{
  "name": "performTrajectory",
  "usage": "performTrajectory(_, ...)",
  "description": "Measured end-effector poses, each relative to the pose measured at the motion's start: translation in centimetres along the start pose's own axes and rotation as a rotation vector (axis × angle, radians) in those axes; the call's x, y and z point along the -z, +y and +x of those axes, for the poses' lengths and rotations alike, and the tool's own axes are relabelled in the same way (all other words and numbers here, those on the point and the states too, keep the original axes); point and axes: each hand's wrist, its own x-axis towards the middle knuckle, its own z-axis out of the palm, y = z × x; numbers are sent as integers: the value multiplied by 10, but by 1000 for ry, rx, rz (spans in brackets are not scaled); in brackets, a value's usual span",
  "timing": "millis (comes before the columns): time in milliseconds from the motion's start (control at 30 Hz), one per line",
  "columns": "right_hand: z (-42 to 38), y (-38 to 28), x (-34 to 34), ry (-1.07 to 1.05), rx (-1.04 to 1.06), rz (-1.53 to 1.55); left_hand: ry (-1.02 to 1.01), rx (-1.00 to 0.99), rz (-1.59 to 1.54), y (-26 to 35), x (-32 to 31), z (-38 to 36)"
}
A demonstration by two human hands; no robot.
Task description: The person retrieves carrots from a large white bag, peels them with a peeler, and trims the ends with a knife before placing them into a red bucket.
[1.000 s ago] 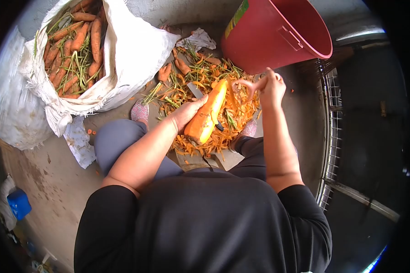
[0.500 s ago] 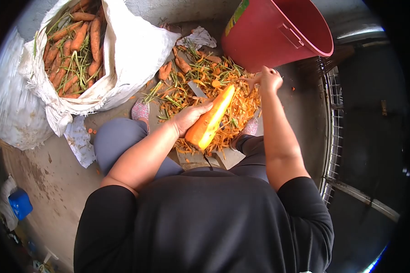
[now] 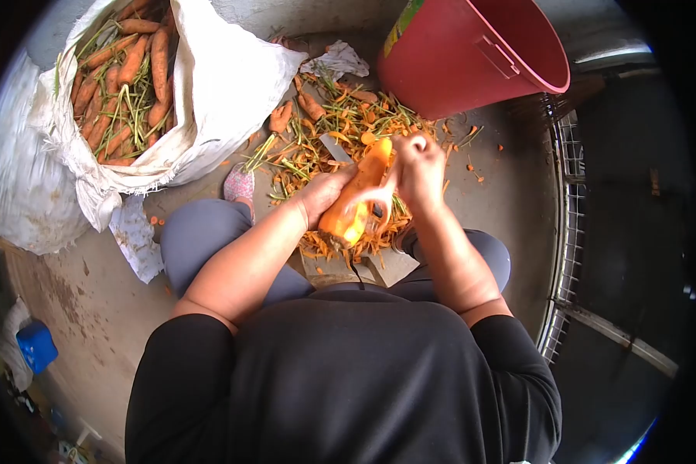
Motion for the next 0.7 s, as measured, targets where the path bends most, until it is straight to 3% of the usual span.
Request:
performTrajectory(33, 17, -5, 2, 91, -8, -43, -64, 13, 32, 0, 3, 0)
performTrajectory(167, 121, 44, 52, 427, 179, -41, 129, 46, -74, 4, -7, -6)
performTrajectory(267, 136, 49, 73, 557, 48, 116, 76, 34, 28, 15, -13, -9)
performTrajectory(367, 67, 2, 39, 282, 71, 279, 165, -30, 79, 12, -19, -8)
performTrajectory(433, 26, 0, 26, 40, 22, 211, 185, -13, 54, 8, -4, -2)
performTrajectory(567, -24, 8, -3, -203, 120, -9, 245, -40, -3, 0, -5, 4)
performTrajectory(633, -7, 7, -3, -165, 28, -229, 248, -78, 50, 0, -10, 2)
performTrajectory(700, 23, 28, -6, -111, -32, -72, 218, -28, 118, 2, -3, -1)
